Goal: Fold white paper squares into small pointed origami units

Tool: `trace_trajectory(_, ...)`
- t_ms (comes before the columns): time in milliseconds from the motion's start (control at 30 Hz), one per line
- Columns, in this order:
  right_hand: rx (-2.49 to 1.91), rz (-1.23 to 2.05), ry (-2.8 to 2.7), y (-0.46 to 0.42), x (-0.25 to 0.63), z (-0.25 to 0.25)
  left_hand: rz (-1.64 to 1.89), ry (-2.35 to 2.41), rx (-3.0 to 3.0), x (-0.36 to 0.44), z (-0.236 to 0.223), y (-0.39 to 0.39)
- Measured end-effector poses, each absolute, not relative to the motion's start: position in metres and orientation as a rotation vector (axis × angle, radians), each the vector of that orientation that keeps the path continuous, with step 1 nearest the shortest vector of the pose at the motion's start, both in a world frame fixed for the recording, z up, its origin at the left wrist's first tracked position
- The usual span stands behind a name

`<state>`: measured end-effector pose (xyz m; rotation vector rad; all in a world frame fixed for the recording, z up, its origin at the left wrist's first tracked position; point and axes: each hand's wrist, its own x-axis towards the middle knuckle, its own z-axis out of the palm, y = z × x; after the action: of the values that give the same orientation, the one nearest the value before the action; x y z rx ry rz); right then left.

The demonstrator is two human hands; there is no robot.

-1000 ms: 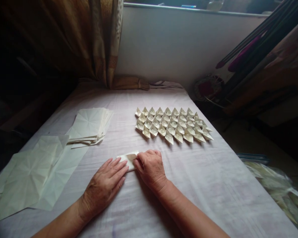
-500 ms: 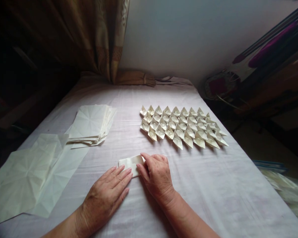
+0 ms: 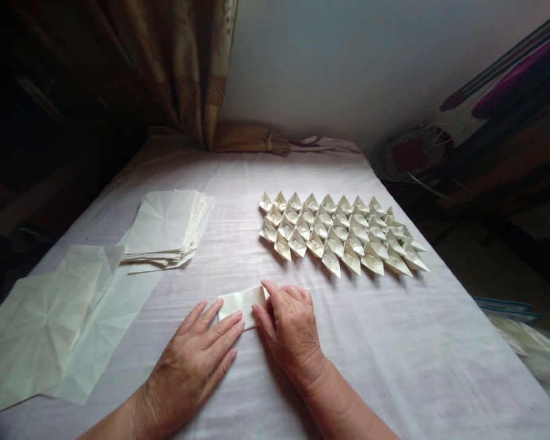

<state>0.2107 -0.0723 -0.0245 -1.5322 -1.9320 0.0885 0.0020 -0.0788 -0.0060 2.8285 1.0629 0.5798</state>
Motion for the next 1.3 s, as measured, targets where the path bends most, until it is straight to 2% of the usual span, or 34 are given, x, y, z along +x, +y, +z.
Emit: trace_trajectory(1300, -1.624, 0.102, -2.036, -0.076, 0.207, -0.012, 0.586, 1.029, 2.855, 0.001, -0.004, -0.076)
